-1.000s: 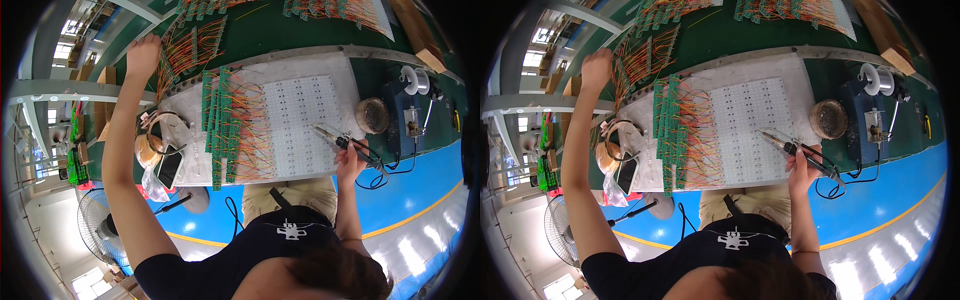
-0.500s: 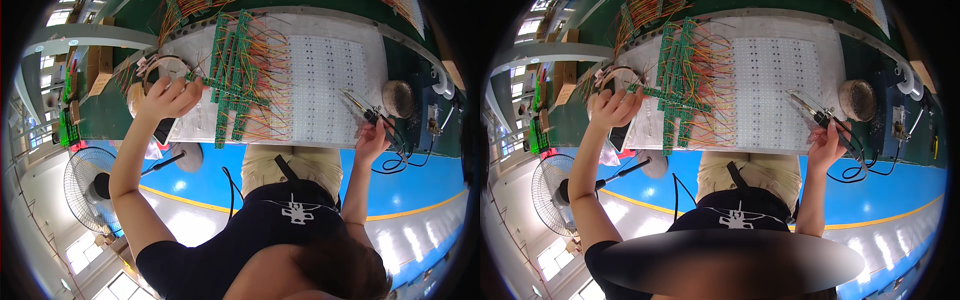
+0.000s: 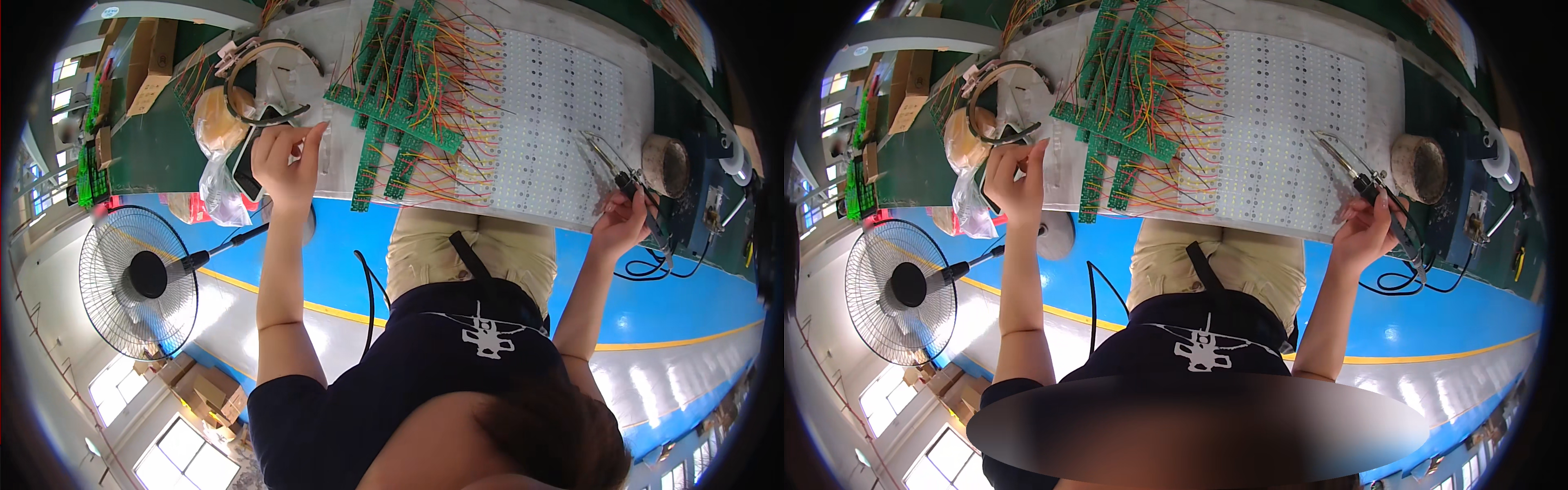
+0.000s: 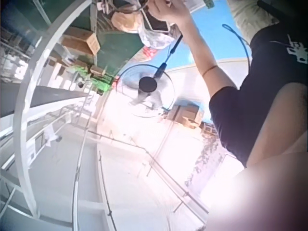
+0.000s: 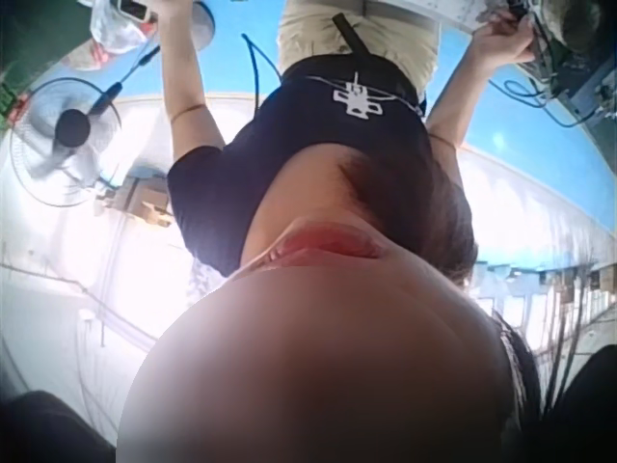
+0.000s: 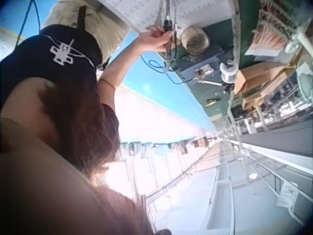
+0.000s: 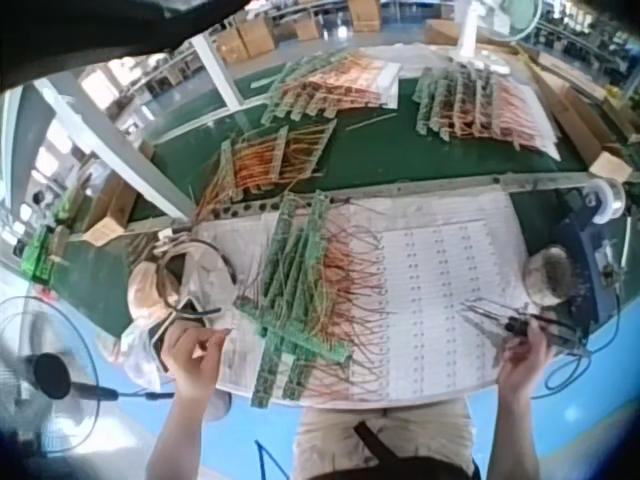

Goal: The person solders electrical wires onto small circuit boards using a soldering iron. The circuit boards are part of a large LED panel array.

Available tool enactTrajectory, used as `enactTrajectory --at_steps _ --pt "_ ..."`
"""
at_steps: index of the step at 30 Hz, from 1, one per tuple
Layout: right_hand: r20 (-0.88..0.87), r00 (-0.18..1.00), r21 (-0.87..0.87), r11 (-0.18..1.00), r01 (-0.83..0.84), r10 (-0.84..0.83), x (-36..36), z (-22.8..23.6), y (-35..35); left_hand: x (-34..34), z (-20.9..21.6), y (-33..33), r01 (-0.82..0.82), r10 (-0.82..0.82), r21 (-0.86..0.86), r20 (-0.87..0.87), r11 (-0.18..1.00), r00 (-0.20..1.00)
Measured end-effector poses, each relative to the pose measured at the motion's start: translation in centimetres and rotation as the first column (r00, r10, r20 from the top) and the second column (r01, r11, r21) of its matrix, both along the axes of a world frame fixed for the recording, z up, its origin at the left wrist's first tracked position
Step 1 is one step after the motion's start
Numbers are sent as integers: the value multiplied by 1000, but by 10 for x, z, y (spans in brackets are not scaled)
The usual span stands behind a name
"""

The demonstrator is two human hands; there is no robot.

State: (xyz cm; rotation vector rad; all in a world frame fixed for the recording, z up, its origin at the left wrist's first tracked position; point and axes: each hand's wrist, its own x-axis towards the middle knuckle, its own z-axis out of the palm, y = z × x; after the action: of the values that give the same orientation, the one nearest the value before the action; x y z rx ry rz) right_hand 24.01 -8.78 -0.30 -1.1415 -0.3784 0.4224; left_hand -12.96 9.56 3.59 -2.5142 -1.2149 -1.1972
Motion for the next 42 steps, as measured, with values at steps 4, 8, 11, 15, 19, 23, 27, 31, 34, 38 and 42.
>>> enactTrajectory --at_steps 4,8,11,15,19,23,27,31,34,38,42 --pt "-18 997 -34 996 79 -79 2 -6 0 -2 -5 -17 88 315 -683 443 725 839" --pt "2 1000 20 1000 4 -4 4 -6 -2 9 -1 -17 185 355 -775 469 604 809" --pt "12 1000 9 1000 10 -10 4 -6 -1 12 -9 -6 150 372 -773 454 617 810" --pt "-4 1000 38 999 -27 27 2 -3 -2 27 -4 -6 122 466 -835 413 536 782" --pt "-22 1000 13 1000 15 -15 2 -2 -3 23 -1 0 262 518 -897 423 356 744" --pt "-33 999 57 998 -11 13 3 1 -1 34 -5 1 312 500 -844 515 436 696" --pt "-43 999 80 997 -25 29 3 -1 0 33 -16 0 280 522 -856 493 435 696" --pt "-50 999 101 995 -10 15 3 -2 -1 37 -20 0 238 525 -856 477 459 704" --pt "-60 998 102 995 -1 7 4 -4 -3 43 -15 4 238 528 -844 496 481 690" --pt "-85 996 67 998 -1 6 5 -4 -5 43 -10 5 270 513 -833 518 482 684" --pt "-122 993 78 997 14 -5 1 2 -3 53 5 1 221 511 -782 564 582 649"
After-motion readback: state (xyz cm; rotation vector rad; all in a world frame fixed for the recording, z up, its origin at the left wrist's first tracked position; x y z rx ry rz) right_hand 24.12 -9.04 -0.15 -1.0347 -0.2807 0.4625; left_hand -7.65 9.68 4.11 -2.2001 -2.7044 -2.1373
